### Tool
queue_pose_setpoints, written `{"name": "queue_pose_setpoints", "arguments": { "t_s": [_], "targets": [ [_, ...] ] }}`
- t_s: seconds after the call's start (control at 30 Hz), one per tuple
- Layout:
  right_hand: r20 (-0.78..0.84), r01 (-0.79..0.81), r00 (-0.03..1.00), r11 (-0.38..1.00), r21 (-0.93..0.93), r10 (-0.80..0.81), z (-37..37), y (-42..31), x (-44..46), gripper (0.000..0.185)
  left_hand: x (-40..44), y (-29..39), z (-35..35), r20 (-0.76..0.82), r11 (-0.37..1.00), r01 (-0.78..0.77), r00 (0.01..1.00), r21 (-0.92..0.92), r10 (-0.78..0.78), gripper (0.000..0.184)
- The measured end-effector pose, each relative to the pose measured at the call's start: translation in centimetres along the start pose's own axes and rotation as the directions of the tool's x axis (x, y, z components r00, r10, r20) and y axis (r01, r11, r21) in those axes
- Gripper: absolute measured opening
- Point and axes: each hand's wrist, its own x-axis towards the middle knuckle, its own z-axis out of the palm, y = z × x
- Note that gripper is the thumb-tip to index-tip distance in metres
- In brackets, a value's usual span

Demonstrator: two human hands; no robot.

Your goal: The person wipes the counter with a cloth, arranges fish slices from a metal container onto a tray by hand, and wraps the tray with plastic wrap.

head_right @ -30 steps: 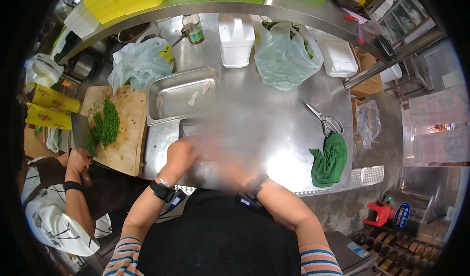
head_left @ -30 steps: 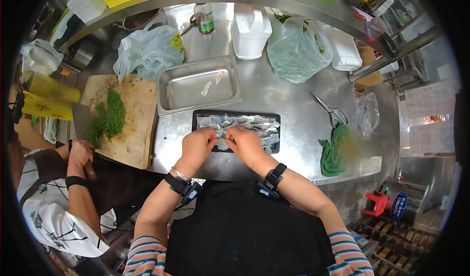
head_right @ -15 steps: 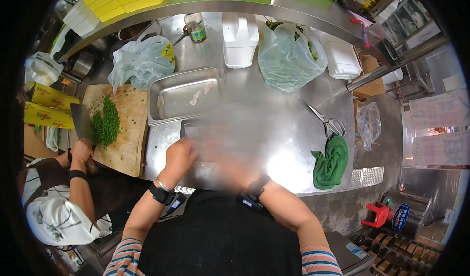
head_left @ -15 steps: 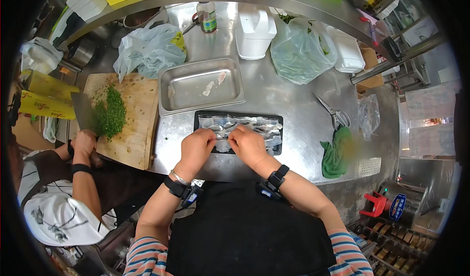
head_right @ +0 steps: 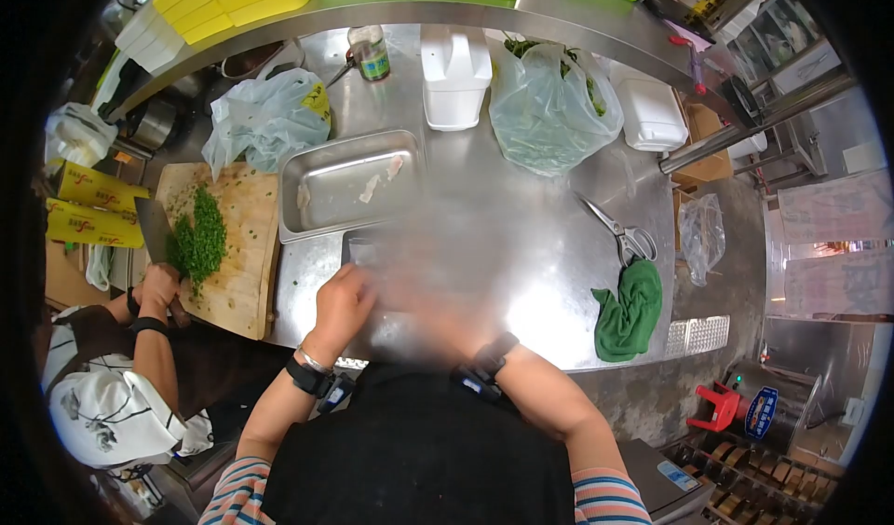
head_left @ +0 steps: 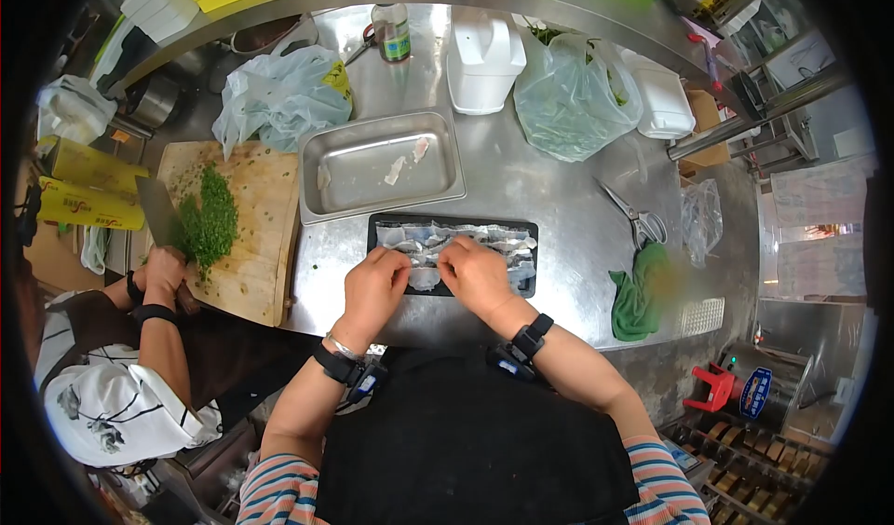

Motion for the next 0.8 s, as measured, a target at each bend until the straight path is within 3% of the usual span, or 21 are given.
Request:
{"name": "queue_pose_setpoints", "arguments": {
  "t_s": [0.17,0.23,0.4,0.47,0.57,0.7,0.8],
  "targets": [
    [0.006,0.013,1.000,0.999,0.048,-0.013,0.2,0.2,-0.2,0.010,-0.1,-0.8,0.8,-0.008,1.000,0.020,1.000,-0.011,-0.020,0.003],
    [0.083,0.184,0.979,0.983,0.019,-0.185,1.9,1.9,-1.2,0.013,-0.2,-0.7,0.6,-0.001,0.999,0.036,0.999,-0.029,-0.036,0.004],
    [0.005,0.200,0.980,0.978,-0.055,-0.200,2.5,2.3,-1.6,0.015,-0.2,-0.9,0.2,-0.058,0.995,0.059,0.996,-0.078,-0.063,0.006],
    [0.004,0.205,0.979,0.977,-0.063,-0.205,2.4,2.2,-1.6,0.015,-0.2,-0.6,-0.1,-0.018,0.995,-0.052,0.999,-0.091,0.051,0.008],
    [0.122,0.077,0.989,0.993,0.087,-0.087,2.8,2.5,-2.1,0.016,0.0,-0.6,0.1,0.048,0.982,-0.179,0.982,-0.052,0.182,0.010],
    [0.082,0.151,0.984,0.987,0.056,-0.155,1.7,1.4,-1.1,0.017,0.4,-1.4,0.1,0.037,0.978,-0.207,0.978,0.009,0.206,0.012],
    [0.075,0.147,0.985,0.982,0.116,-0.156,-1.7,-1.0,0.7,0.015,2.0,-0.3,-2.4,-0.036,0.979,-0.192,0.981,-0.075,0.190,0.011]
  ]
}}
